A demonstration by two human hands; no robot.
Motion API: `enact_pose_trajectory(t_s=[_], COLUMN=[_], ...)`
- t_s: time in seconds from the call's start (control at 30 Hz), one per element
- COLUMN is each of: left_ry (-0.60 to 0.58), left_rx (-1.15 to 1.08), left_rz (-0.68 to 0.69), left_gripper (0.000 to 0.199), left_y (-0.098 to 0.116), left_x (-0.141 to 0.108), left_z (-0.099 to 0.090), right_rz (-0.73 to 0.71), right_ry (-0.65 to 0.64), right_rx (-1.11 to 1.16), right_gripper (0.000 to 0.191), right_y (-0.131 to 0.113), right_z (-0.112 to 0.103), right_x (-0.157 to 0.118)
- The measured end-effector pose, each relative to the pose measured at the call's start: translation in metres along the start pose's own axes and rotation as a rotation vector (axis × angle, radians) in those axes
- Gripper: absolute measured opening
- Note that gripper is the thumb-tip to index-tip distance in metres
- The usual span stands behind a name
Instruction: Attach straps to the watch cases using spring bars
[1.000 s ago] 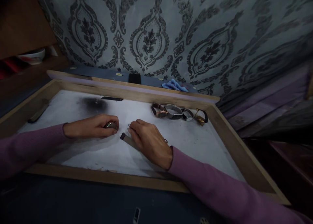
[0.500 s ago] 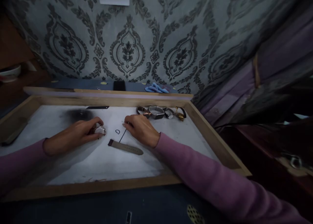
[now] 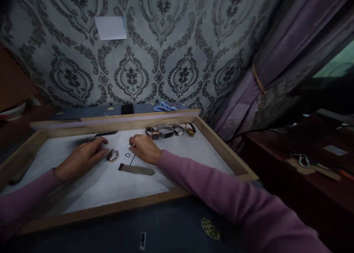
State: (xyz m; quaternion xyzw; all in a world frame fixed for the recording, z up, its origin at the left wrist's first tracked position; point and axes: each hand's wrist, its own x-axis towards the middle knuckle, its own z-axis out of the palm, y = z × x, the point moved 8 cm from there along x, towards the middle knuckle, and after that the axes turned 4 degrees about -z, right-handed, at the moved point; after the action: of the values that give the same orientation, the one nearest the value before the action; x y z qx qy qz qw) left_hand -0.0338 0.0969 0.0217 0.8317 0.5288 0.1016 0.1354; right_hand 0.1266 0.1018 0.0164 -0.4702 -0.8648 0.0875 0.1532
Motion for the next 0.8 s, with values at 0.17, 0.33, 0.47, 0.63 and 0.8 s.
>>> enact_pose_trajectory(t_s=[0.17,0.33,0.47,0.63,0.8], left_ry=[0.097,0.169,0.161,0.128,0.002], left_rx=[0.023,0.068,0.069,0.030,-0.059], left_rz=[0.018,0.003,0.032,0.078,0.324], left_gripper=[0.026,0.023,0.022,0.024,0.040], left_y=[-0.001,-0.011,-0.017,-0.011,0.016], left_x=[-0.001,-0.002,-0.001,-0.004,-0.010], left_z=[-0.011,-0.019,-0.018,-0.014,-0.005], right_rz=[-0.019,0.012,0.036,0.011,-0.113], right_ry=[0.025,0.167,0.304,0.348,0.277], right_rx=[-0.001,-0.002,0.009,0.032,0.065], right_gripper=[0.009,0.011,0.017,0.016,0.017], right_y=[-0.003,0.002,0.005,0.006,-0.007], right_z=[-0.002,-0.035,-0.064,-0.067,-0.052], right_x=[-0.002,-0.010,-0.029,-0.060,-0.070])
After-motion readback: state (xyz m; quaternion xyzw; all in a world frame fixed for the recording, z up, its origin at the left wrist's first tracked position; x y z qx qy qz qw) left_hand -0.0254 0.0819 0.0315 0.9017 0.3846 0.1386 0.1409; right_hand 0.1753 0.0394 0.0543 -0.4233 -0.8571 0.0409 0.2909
